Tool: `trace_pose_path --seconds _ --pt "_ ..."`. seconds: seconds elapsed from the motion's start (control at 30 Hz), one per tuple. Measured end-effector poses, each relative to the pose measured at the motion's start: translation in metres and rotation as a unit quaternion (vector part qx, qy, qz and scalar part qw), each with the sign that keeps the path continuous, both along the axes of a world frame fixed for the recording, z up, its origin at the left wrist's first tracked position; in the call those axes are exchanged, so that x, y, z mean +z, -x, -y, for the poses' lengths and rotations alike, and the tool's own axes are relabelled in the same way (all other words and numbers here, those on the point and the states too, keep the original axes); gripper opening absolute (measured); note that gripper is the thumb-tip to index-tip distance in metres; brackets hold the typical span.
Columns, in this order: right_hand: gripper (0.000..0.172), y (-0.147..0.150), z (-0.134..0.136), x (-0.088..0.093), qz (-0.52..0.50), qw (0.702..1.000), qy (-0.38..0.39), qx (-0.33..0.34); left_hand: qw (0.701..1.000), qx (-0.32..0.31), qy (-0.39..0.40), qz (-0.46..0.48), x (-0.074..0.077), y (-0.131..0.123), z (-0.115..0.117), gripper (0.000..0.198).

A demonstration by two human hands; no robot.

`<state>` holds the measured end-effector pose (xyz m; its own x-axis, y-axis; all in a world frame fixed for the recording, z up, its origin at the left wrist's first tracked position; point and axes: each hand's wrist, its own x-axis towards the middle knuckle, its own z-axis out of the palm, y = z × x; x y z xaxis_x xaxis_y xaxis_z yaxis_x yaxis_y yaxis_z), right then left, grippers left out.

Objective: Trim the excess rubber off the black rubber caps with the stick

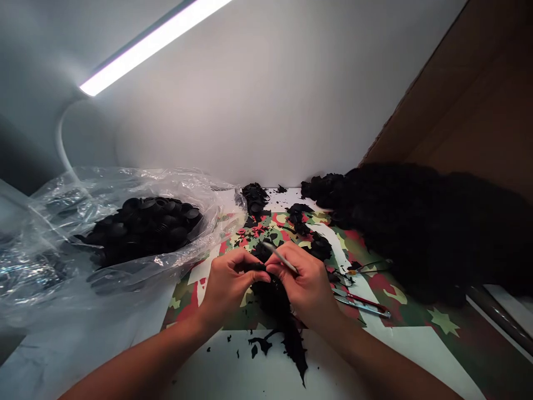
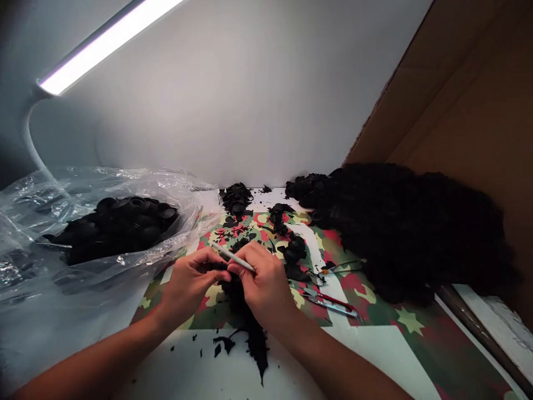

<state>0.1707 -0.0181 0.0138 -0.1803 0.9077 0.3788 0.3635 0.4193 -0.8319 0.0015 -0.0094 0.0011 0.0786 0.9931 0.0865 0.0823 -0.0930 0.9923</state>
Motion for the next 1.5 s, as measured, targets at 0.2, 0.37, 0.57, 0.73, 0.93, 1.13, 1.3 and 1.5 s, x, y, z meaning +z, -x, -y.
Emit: trace_pose_path --seconds 0.2,0.37,0.57,0.73,0.93,1.13,1.3,1.5 --pt "0.024 0.007 -0.004 -0.008 0.065 0.997 0.035 -0.033 0.979 0.017 -0.169 -0.11 -0.004 -0.003 -0.002 0.017" --pt "0.019 -0.006 -0.018 -0.011 0.073 0.993 0.019 -0.092 0.98 -0.001 -0.185 -0.078 0.001 -0.002 0.005 0.015" --pt "0.024 -0.039 -0.037 -0.008 0.05 0.986 0.053 -0.149 0.994 -0.029 -0.074 0.081 0.006 0.004 0.007 0.012" --pt "0.009 -0.024 -0.019 -0.001 -0.031 0.997 0.033 -0.066 0.989 -0.012 -0.014 0.145 0.001 0.008 -0.005 0.016" --pt "0.014 -0.01 -0.001 0.008 -0.027 0.999 -0.012 0.016 0.986 -0.013 0.035 0.161 -0.005 0.008 -0.007 0.025" --pt "0.013 -0.001 0.001 0.0 -0.03 1.0 -0.004 -0.004 0.972 -0.014 0.086 0.216 -0.017 0.005 -0.009 0.035" --pt "0.009 0.005 0.001 -0.007 -0.03 0.999 0.009 -0.027 0.962 -0.007 0.096 0.254 -0.023 0.002 -0.009 0.035" --pt "0.01 0.004 -0.002 -0.002 0.012 0.999 0.031 -0.04 0.993 0.016 0.027 0.117 -0.016 0.002 -0.004 0.017"
